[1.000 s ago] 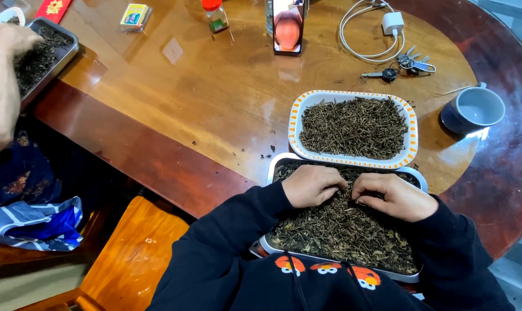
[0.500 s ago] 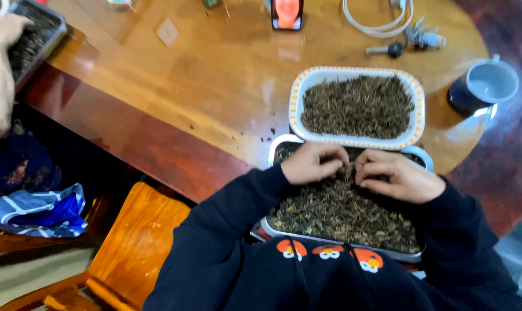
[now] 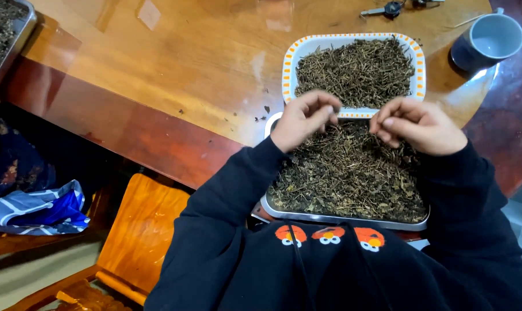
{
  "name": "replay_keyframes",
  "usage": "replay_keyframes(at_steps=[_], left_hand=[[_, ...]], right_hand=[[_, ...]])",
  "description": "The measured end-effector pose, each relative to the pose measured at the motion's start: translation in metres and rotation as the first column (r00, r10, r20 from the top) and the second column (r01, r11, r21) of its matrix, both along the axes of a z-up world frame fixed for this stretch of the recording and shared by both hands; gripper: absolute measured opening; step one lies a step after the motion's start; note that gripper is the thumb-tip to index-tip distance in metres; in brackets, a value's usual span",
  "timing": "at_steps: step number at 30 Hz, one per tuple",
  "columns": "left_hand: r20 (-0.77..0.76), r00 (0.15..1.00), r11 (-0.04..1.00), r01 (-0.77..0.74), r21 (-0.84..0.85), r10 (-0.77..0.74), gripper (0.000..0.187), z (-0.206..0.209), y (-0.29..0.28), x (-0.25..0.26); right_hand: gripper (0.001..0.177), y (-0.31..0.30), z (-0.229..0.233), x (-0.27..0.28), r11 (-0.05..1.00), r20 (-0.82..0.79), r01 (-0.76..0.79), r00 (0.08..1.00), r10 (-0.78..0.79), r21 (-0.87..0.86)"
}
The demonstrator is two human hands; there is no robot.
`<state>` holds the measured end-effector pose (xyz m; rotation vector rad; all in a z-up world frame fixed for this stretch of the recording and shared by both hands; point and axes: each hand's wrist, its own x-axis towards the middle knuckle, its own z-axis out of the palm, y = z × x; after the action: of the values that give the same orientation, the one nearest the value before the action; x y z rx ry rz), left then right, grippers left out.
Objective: Sorting dried tea leaves by hand to remove stems or impurities
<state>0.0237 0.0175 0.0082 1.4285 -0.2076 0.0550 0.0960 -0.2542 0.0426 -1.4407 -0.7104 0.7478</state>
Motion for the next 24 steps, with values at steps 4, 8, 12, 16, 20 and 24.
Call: replay_keyframes(at_steps=[4, 8, 12, 16, 20, 24], left_hand=[[0.079, 0.991, 0.991, -0.111, 0.072, 0.105, 0.021, 0.004, 0.017, 0.019], [0.137, 0.983, 0.982, -0.143, 0.128, 0.125, 0.018, 0.013, 0.024, 0.015], [0.091, 0.806, 0.766, 0.511, 0.391, -0.584, 0.019, 0.045, 0.025, -0.008], [0.106, 0.71, 0.539, 0.421, 0.73, -0.697, 0.02, 0.033, 0.014, -0.017], [0.145, 0.846, 0.56, 0.202, 0.804, -0.514, 0.019, 0.021, -0.007, -0.019], [0.112, 0.808, 0.397, 0.159, 0.904, -0.578, 0.028, 0.0, -0.033, -0.025]], right_hand=[[0.011, 0.001, -0.009, 0.005, 0.984, -0.223, 0.091, 0.973, -0.056, 0.151], [0.014, 0.001, -0.008, 0.006, 0.989, -0.229, 0.108, 0.97, -0.083, 0.102], [0.017, -0.002, -0.013, 0.01, 0.984, -0.277, 0.136, 0.956, -0.1, 0.115], [0.014, -0.004, -0.016, 0.013, 0.981, -0.277, 0.134, 0.957, -0.091, 0.14], [0.01, -0.002, -0.02, 0.013, 0.982, -0.297, 0.11, 0.953, -0.06, 0.154], [0.02, -0.003, -0.022, 0.013, 0.986, -0.24, 0.117, 0.967, -0.086, 0.12]])
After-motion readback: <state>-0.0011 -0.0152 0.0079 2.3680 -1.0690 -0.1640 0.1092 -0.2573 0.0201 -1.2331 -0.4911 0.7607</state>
